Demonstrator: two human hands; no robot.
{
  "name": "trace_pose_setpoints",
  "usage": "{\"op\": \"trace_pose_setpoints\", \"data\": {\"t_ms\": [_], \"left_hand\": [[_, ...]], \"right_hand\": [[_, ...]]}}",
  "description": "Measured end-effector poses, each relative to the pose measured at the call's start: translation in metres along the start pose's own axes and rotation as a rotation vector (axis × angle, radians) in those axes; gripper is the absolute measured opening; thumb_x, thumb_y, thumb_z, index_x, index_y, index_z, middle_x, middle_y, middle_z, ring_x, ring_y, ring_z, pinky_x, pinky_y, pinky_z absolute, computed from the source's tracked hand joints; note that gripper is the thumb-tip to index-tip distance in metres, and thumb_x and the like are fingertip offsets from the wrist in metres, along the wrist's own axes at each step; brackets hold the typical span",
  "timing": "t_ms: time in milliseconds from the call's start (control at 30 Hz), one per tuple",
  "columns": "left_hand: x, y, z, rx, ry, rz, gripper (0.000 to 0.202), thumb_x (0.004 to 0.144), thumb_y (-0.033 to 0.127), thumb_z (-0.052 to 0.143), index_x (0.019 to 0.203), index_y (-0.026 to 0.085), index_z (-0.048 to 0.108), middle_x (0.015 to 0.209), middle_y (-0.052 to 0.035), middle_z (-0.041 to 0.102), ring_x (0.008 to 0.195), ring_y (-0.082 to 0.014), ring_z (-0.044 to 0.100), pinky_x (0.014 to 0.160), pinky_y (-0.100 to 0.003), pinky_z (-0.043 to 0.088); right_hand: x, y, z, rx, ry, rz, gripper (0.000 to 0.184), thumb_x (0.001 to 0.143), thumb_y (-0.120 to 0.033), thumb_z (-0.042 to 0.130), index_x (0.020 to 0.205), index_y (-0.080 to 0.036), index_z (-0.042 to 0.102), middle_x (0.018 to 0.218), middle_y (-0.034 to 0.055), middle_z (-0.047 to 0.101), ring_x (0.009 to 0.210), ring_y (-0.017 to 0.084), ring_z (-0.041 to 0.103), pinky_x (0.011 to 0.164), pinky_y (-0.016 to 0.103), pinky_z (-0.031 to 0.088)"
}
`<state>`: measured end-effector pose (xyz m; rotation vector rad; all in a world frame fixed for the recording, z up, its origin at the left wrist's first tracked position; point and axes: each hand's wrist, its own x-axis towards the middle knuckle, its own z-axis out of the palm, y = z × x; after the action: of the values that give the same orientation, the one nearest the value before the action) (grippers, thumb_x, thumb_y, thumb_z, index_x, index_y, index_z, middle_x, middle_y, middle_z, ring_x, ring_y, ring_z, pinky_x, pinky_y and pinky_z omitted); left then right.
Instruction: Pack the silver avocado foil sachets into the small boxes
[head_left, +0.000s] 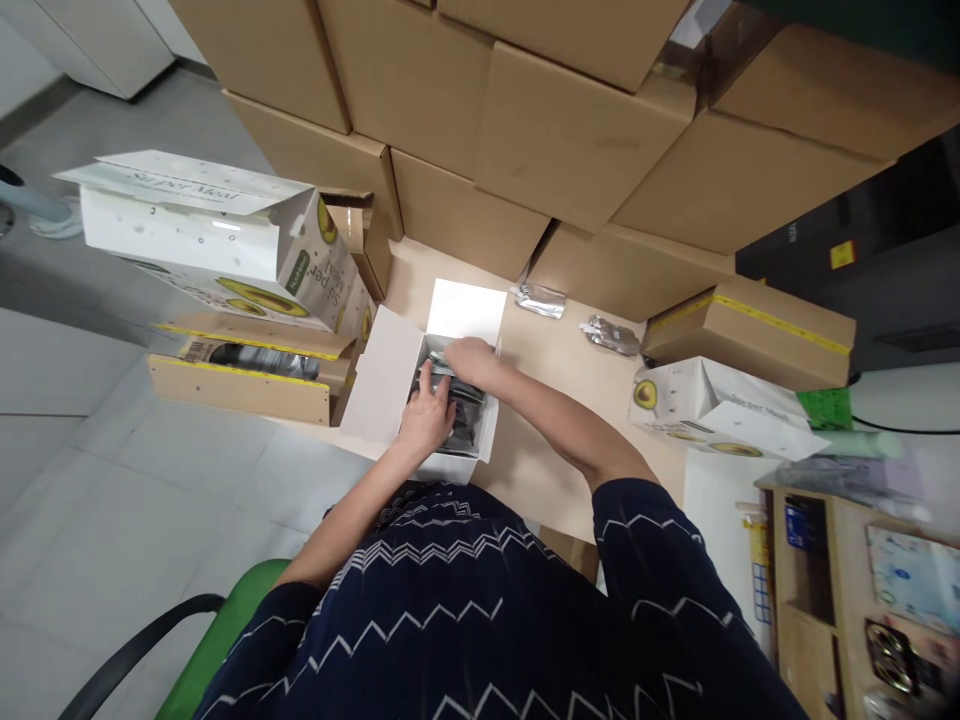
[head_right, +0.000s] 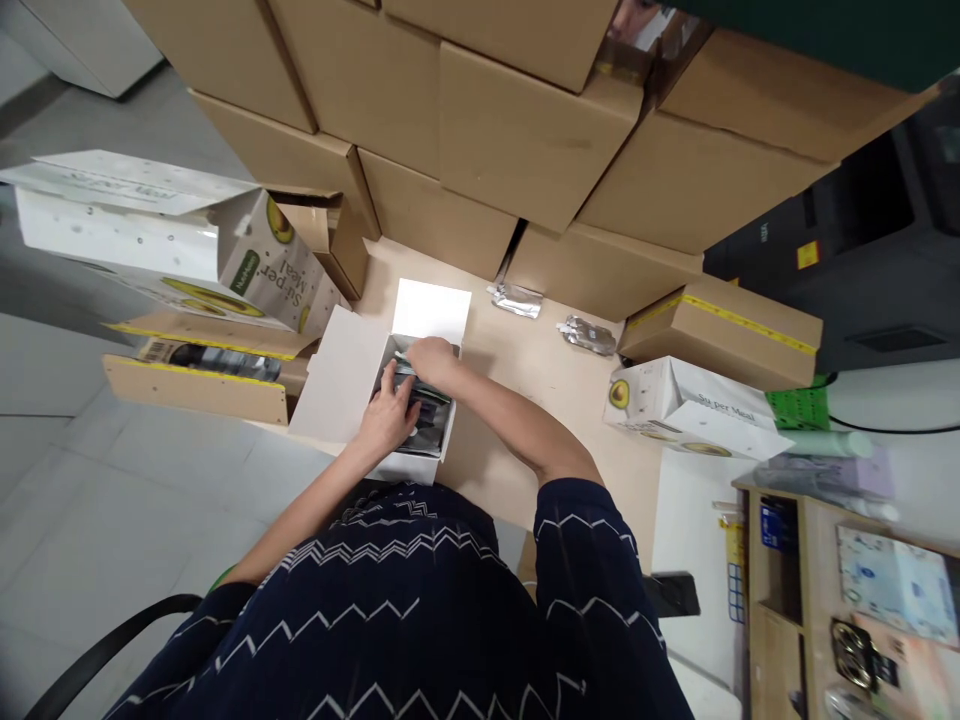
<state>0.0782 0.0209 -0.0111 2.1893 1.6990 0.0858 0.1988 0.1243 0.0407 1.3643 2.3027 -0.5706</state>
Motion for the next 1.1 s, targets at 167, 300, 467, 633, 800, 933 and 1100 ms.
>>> {"op": "trace_pose_setpoints", "data": {"t_ms": [167,300,467,633,800,933,1100], "left_hand": [[-0.007,0.0,-0.005,-0.028,-0.002,-0.004,0.05,0.094,0.027,0.053,0.143,0.017,0.047,0.164,-0.0256,0.019,0.105,-0.0329,0.07,0.091,-0.051,0.058],[-0.032,-0.012,-0.008,-0.082,0.101,0.12,0.048,0.098,0.027,0.048,0.144,0.018,0.047,0.163,-0.0224,0.025,0.121,-0.0328,0.062,0.092,-0.048,0.058],[-0.067,-0.032,0.005,-0.154,0.254,0.249,0.035,0.1,0.028,0.046,0.13,0.02,0.062,0.146,-0.0171,0.051,0.13,-0.0278,0.055,0.106,-0.046,0.053],[-0.076,-0.035,0.013,-0.154,0.268,0.326,0.03,0.098,0.021,0.048,0.118,0.021,0.069,0.132,-0.0127,0.062,0.126,-0.026,0.055,0.108,-0.045,0.051],[-0.098,-0.052,0.004,-0.066,0.366,0.36,0.034,0.092,0.012,0.051,0.12,0.021,0.068,0.13,-0.0119,0.063,0.122,-0.0276,0.055,0.103,-0.046,0.053],[-0.121,-0.069,0.007,0.084,0.353,0.258,0.054,0.082,-0.002,0.047,0.127,0.019,0.066,0.131,-0.0152,0.061,0.102,-0.0259,0.06,0.087,-0.043,0.057],[-0.104,-0.083,0.02,0.086,0.177,0.32,0.078,0.074,-0.009,0.039,0.143,0.023,0.054,0.148,-0.0157,0.05,0.116,-0.0268,0.062,0.09,-0.042,0.058]], "right_hand": [[-0.002,0.005,-0.005,-0.079,-0.034,0.039,0.03,0.097,-0.015,0.049,0.117,-0.01,0.071,0.119,0.0197,0.072,0.116,0.026,0.067,0.092,0.031,0.052],[-0.018,0.027,-0.017,-0.018,0.049,0.024,0.032,0.099,-0.025,0.051,0.118,-0.011,0.073,0.121,0.0189,0.072,0.115,0.026,0.067,0.091,0.029,0.05],[-0.03,0.035,-0.017,0.015,0.114,0.002,0.03,0.097,-0.032,0.056,0.114,-0.016,0.075,0.119,0.014,0.073,0.114,0.026,0.067,0.089,0.03,0.051],[-0.013,0.008,-0.01,-0.097,0.151,0.062,0.03,0.097,-0.019,0.053,0.116,-0.009,0.074,0.118,0.0223,0.072,0.114,0.028,0.068,0.089,0.032,0.052],[-0.014,0.02,-0.02,0.018,0.178,0.053,0.03,0.097,-0.034,0.057,0.11,-0.013,0.074,0.116,0.0179,0.072,0.111,0.028,0.068,0.088,0.034,0.052],[-0.037,0.054,-0.004,0.214,0.41,0.281,0.034,0.091,-0.034,0.065,0.12,-0.014,0.066,0.119,0.0174,0.069,0.11,0.03,0.065,0.092,0.039,0.051],[-0.042,0.094,0.053,0.857,0.518,0.334,0.08,0.073,-0.034,0.081,0.143,-0.016,0.049,0.142,0.0208,0.054,0.12,0.033,0.059,0.101,0.047,0.049]]}}
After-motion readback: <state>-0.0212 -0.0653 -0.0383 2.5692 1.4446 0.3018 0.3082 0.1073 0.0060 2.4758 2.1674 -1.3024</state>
